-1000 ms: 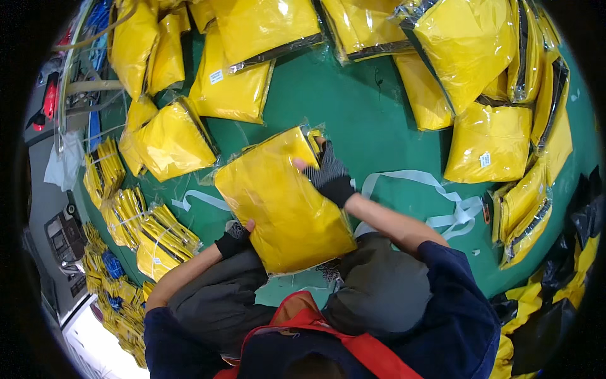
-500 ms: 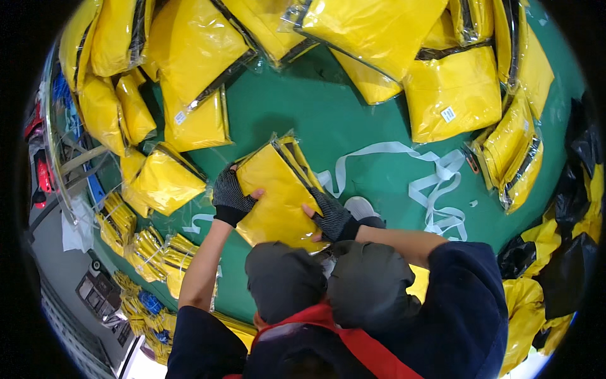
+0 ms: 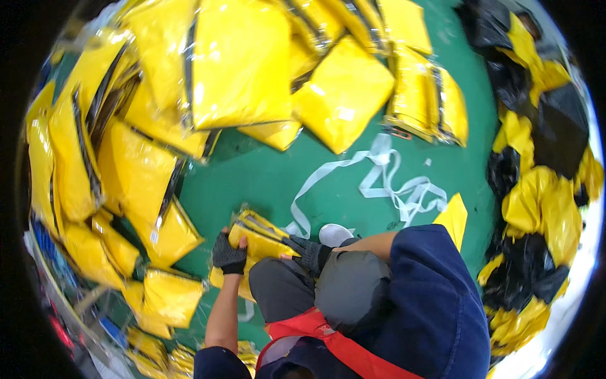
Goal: The person gathers yellow plastic packages from a pile on the floor, stacks them into neat bundles, and secures each bundle with a white strap. The person then moves the completed bundles aside to make room for the next set.
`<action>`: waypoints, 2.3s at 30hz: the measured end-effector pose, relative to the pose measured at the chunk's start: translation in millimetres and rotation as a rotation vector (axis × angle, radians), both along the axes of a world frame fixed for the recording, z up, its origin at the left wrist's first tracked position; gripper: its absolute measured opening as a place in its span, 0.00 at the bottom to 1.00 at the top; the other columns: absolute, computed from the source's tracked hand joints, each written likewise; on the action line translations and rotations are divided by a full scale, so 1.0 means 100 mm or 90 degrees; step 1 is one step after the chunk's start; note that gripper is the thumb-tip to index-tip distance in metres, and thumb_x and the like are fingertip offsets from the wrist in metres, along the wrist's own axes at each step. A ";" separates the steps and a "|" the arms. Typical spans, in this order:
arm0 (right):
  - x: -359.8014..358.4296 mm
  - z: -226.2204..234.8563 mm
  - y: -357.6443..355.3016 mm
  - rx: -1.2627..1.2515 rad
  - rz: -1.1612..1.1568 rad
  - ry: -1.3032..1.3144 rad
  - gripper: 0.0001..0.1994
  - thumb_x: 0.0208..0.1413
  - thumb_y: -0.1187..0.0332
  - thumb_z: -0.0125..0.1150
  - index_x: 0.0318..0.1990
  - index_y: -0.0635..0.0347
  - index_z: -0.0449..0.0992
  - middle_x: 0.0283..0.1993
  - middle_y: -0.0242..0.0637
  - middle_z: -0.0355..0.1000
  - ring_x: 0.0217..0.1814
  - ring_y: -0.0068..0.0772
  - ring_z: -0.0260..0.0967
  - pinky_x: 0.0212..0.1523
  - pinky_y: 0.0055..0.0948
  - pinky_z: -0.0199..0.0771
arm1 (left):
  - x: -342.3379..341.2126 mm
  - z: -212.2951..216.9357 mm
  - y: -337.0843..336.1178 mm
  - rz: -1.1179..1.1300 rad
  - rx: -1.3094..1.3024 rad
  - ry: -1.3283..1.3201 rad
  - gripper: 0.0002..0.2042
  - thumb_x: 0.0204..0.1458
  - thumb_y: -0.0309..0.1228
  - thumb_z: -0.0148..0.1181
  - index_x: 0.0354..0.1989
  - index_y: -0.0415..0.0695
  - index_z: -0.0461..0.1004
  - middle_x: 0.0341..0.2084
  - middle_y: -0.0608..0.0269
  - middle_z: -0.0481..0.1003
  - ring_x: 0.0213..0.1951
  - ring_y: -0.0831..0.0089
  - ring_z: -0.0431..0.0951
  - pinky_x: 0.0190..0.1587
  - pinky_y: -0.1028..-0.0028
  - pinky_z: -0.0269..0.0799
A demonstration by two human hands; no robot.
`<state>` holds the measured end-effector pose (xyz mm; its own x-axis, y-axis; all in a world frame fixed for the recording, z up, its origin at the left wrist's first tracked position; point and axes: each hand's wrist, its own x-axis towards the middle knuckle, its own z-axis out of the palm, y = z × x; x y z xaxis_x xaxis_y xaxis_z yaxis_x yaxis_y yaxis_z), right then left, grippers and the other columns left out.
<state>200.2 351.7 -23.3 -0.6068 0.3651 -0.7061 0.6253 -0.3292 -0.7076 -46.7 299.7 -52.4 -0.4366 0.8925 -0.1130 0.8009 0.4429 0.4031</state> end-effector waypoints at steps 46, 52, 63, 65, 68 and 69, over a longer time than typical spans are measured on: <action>1.93 -0.41 2.79 -0.350 -0.764 0.407 0.28 0.57 0.49 0.48 0.58 0.59 0.59 0.56 0.33 0.63 0.55 0.29 0.61 0.55 0.27 0.61 | 1.43 0.34 3.75 -0.147 -0.344 -0.884 0.34 0.43 0.47 0.63 0.55 0.40 0.61 0.48 0.59 0.69 0.48 0.69 0.69 0.50 0.73 0.65; 1.66 0.98 2.86 -0.027 -0.720 0.523 0.31 0.56 0.45 0.45 0.59 0.60 0.57 0.58 0.41 0.61 0.57 0.35 0.62 0.55 0.32 0.64 | 1.44 1.99 3.31 -0.181 -0.012 -0.493 0.32 0.46 0.47 0.59 0.53 0.36 0.63 0.48 0.52 0.68 0.51 0.64 0.68 0.53 0.71 0.63; -0.59 1.00 1.05 0.038 0.018 0.456 0.37 0.46 0.51 0.62 0.59 0.64 0.55 0.56 0.47 0.61 0.59 0.38 0.57 0.60 0.32 0.53 | 0.24 1.33 -1.46 0.419 0.187 -0.733 0.34 0.51 0.55 0.49 0.59 0.41 0.55 0.53 0.58 0.65 0.52 0.65 0.66 0.54 0.67 0.64; -0.50 0.80 0.56 0.036 0.057 0.402 0.39 0.45 0.49 0.62 0.59 0.64 0.55 0.58 0.49 0.60 0.60 0.40 0.56 0.61 0.33 0.53 | 0.59 0.93 -2.18 0.510 0.159 -0.738 0.37 0.49 0.58 0.49 0.59 0.41 0.55 0.55 0.59 0.62 0.54 0.66 0.64 0.55 0.66 0.61; -0.38 0.41 0.17 -0.022 0.117 0.320 0.43 0.43 0.45 0.61 0.60 0.65 0.53 0.59 0.50 0.57 0.61 0.45 0.54 0.61 0.33 0.52 | 0.91 0.28 -2.70 0.630 0.150 -0.957 0.32 0.50 0.48 0.55 0.59 0.44 0.55 0.55 0.65 0.61 0.56 0.68 0.61 0.57 0.67 0.59; -0.33 0.33 0.21 -0.029 0.120 0.285 0.44 0.43 0.44 0.62 0.60 0.66 0.52 0.59 0.50 0.57 0.61 0.45 0.54 0.61 0.33 0.52 | 0.90 0.22 -2.66 0.583 0.144 -0.969 0.31 0.49 0.44 0.57 0.59 0.45 0.55 0.55 0.65 0.61 0.56 0.68 0.61 0.57 0.67 0.59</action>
